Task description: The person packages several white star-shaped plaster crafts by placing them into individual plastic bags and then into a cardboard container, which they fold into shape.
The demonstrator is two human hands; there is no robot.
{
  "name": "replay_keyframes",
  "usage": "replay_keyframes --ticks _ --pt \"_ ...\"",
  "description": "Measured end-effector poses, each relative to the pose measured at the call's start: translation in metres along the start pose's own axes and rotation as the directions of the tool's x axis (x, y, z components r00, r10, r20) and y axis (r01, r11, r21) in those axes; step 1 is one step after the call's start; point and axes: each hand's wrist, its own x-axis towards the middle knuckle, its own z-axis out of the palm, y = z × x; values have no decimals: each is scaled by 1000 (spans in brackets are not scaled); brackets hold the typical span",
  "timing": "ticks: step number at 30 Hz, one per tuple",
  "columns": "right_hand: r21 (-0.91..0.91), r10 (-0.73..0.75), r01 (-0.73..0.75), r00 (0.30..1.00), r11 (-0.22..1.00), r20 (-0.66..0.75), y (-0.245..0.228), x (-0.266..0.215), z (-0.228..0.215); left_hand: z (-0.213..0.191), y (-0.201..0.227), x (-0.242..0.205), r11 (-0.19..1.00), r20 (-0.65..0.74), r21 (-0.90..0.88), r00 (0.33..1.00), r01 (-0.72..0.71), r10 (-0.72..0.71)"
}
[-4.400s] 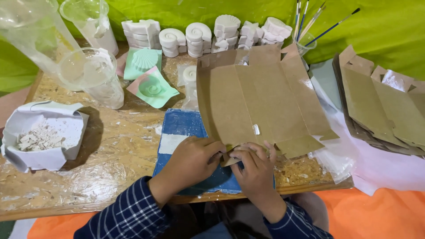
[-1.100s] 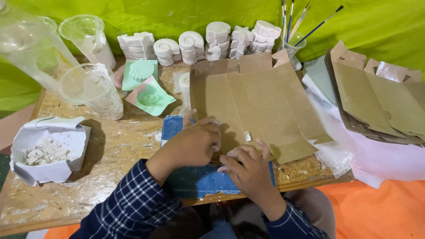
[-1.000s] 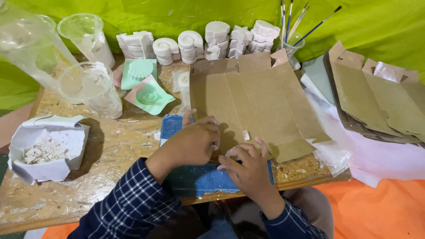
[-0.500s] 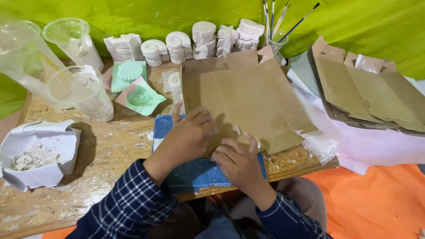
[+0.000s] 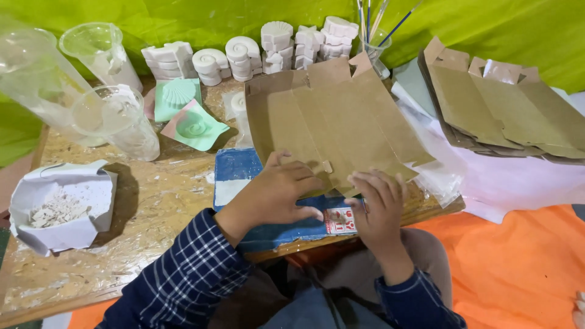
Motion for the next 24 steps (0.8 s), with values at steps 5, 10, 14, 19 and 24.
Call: replay_keyframes --ticks 5,10,14,19,24 --pt "-128 39 -26 995 991 97 65 -36 -17 -2 6 2 978 171 203 982 46 -81" --pt "-251 116 -76 982 965 149 90 -55 -27 -23 3 1 937 142 327 974 121 -175" --pt "-136 185 -166 973 977 142 83 -45 -28 -30 5 -1 928 332 309 891 208 -310" --pt "30 175 -178 980 983 94 60 -23 -31 -33 21 5 939 367 258 877 226 -312" --pt "-40 199 -196 974 980 107 65 -27 -11 17 13 -11 952 277 306 957 -6 -83"
